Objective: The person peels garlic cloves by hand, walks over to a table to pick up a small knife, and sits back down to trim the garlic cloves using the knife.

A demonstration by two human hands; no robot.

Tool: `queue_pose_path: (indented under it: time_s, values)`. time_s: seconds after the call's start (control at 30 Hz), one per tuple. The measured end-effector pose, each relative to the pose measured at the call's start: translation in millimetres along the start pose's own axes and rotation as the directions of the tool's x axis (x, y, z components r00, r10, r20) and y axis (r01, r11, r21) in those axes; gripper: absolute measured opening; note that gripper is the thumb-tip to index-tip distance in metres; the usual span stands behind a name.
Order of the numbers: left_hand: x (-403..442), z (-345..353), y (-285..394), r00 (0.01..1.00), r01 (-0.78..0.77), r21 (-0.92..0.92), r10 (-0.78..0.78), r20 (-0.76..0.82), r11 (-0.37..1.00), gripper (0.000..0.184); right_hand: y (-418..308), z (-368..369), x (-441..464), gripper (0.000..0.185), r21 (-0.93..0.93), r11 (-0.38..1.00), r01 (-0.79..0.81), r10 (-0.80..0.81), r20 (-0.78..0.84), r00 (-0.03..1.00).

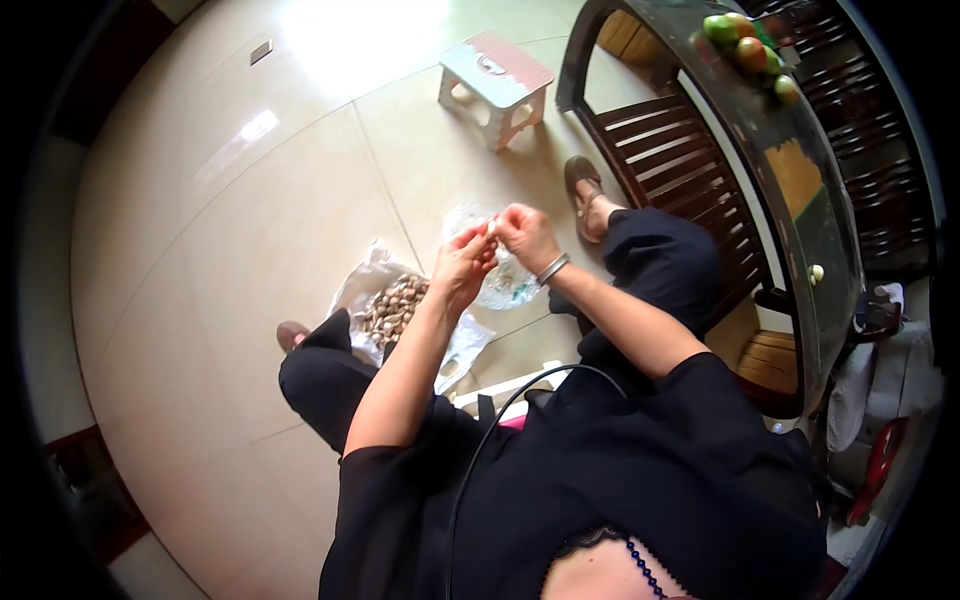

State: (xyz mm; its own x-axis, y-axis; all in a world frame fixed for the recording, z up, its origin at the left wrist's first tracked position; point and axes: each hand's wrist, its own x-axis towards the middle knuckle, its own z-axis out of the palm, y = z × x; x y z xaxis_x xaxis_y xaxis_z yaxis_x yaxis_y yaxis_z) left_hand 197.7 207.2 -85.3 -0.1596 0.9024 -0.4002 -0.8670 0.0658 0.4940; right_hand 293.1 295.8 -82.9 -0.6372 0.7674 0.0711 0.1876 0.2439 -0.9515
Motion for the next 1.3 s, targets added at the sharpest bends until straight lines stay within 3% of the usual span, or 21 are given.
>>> queue_pose_path:
  time_s: [0.07,0.17,0.37,0.53,0.67,0.77,0.83,0.87,0.93,0.97,1.1,1.2,1.27,1.3]
  values:
    - [-1.3,2.9,0.9,1.000,-0.005,0.016,0.006,-0.029,1.000,0.017,2.5,-1.7,2.9,0.024,0.107,0.983,-0.146,0.144,0.025,0.989]
    - [-1.9,4.1,3.3,1.000,-0.008,0.013,0.008,-0.019,1.000,0.018,-3.0,-5.7,3.6,0.025,0.209,0.957,-0.200,0.191,0.063,0.980]
    - [-4.0,6.5,5.2,1.000,0.000,-0.012,0.000,0.020,1.000,0.020,-3.5,-7.9,4.4,0.023,0.233,0.952,-0.197,0.192,0.045,0.980]
    - [-4.5,4.5,7.1,0.986,0.003,-0.057,0.007,0.169,0.998,0.022,-3.5,-9.4,6.1,0.023,0.266,0.936,-0.231,0.227,0.044,0.973]
    - [-6.5,9.9,11.5,0.998,-0.003,-0.028,0.004,0.056,1.000,0.023,-5.5,-13.6,8.2,0.025,0.371,0.867,-0.332,0.311,0.117,0.943]
    - [-5.8,7.7,12.4,1.000,-0.022,0.008,0.022,0.020,1.000,0.024,-2.9,-14.7,8.6,0.026,0.232,0.901,-0.366,0.341,0.140,0.929]
    - [-4.0,0.6,10.1,0.999,-0.007,0.014,0.007,0.040,1.000,0.024,-3.6,-14.1,5.0,0.028,-0.218,0.954,-0.204,0.218,0.040,0.975]
    - [-3.1,-3.0,8.9,0.999,-0.006,0.014,0.006,0.037,1.000,0.024,-1.4,-14.4,3.9,0.028,-0.216,0.954,-0.206,0.220,0.041,0.975]
    - [-1.9,-7.7,8.5,0.999,0.023,-0.011,-0.022,0.043,1.000,0.023,5.3,-14.7,2.4,0.026,-0.527,0.835,-0.157,0.259,0.126,0.958]
    - [-1.2,-9.5,7.7,0.999,0.023,-0.010,-0.022,0.041,1.000,0.023,8.4,-14.4,1.7,0.028,-0.597,0.782,-0.182,0.324,0.138,0.936]
    - [-2.2,-5.9,7.1,0.999,0.040,0.006,-0.040,-0.014,0.999,0.023,29.9,-16.0,-2.3,0.023,-0.670,0.737,-0.083,0.225,0.128,0.966]
    - [-2.1,-4.9,7.2,0.998,0.050,0.025,-0.049,-0.043,0.998,0.018,25.9,-17.6,-0.2,0.020,-0.665,0.742,-0.080,0.277,0.197,0.940]
    - [-1.6,-5.5,6.8,0.997,0.055,0.037,-0.053,-0.053,0.998,0.014,14.6,-18.2,2.3,0.020,-0.704,0.684,-0.188,0.440,0.194,0.877]
    - [-0.9,-6.5,6.7,0.996,0.074,0.038,-0.072,-0.059,0.997,0.013,19.1,-17.8,1.3,0.020,-0.705,0.684,-0.187,0.440,0.193,0.877]
